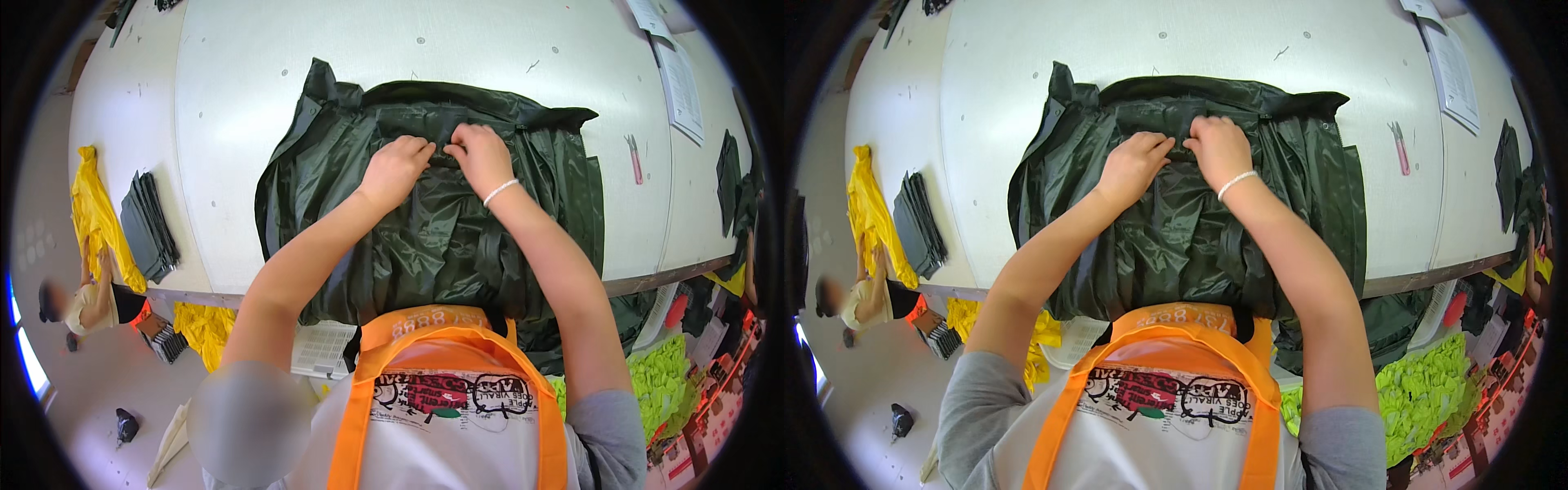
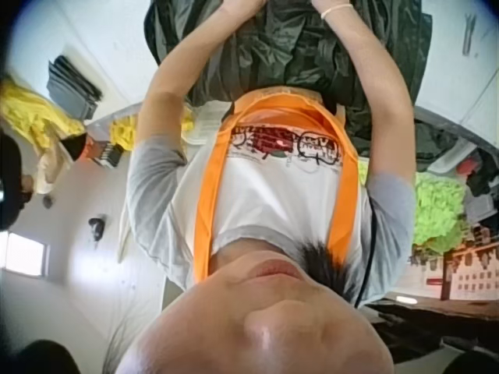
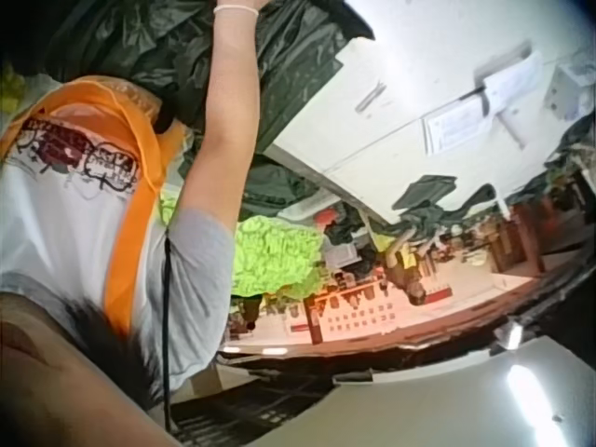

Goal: The person folds a dark green raincoat on a white table, aligning edges and smoothing the fabric. They then use scissors to trim a small tag or thread from the collar area before refolding the coat.

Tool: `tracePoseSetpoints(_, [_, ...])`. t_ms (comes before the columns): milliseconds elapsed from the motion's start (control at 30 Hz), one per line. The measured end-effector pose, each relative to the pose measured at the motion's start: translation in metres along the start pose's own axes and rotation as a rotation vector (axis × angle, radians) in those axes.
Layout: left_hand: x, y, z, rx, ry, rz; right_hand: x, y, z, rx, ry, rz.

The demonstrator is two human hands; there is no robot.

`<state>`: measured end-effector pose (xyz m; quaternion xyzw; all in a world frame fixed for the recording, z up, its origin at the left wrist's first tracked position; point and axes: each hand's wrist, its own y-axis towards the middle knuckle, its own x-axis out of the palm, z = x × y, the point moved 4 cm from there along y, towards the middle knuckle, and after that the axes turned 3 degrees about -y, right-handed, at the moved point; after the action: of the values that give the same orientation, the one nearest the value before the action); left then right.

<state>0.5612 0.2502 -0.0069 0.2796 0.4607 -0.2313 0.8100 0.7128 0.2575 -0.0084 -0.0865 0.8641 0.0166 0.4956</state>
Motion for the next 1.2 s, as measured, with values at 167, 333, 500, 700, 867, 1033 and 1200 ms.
tracePoseSetpoints(167, [0.006, 0.014, -0.047, -0.286, -0.434, -0.136, -0.001, -0.018, -0.017, -0.248, -0.162, 0.210])
tracePoseSetpoints(333, [-0.020, 0.034, -0.020, -0.086, -0.140, 0.173, 0.009, 0.024, 0.016, -0.074, -0.071, 0.011])
tracePoseSetpoints(500, [0.000, 0.034, -0.040, -0.203, -0.169, 0.045, -0.006, 0.024, 0.003, -0.159, -0.111, 0.237])
tracePoseSetpoints(700, [-0.008, 0.070, -0.050, -0.318, -0.212, -0.087, 0.003, -0.006, -0.002, -0.223, -0.198, 0.253])
tracePoseSetpoints(867, [0.014, 0.097, -0.051, 0.105, 0.189, 0.009, 0.008, -0.006, 0.000, -0.232, -0.269, 0.230])
tracePoseSetpoints(1033, [0.022, 0.119, -0.039, 0.191, 0.309, 0.028, 0.006, -0.006, 0.003, -0.228, -0.262, 0.222])
tracePoseSetpoints(1200, [0.028, 0.128, -0.031, 0.253, 0.272, 0.077, 0.005, -0.004, 0.000, -0.258, -0.248, 0.251])
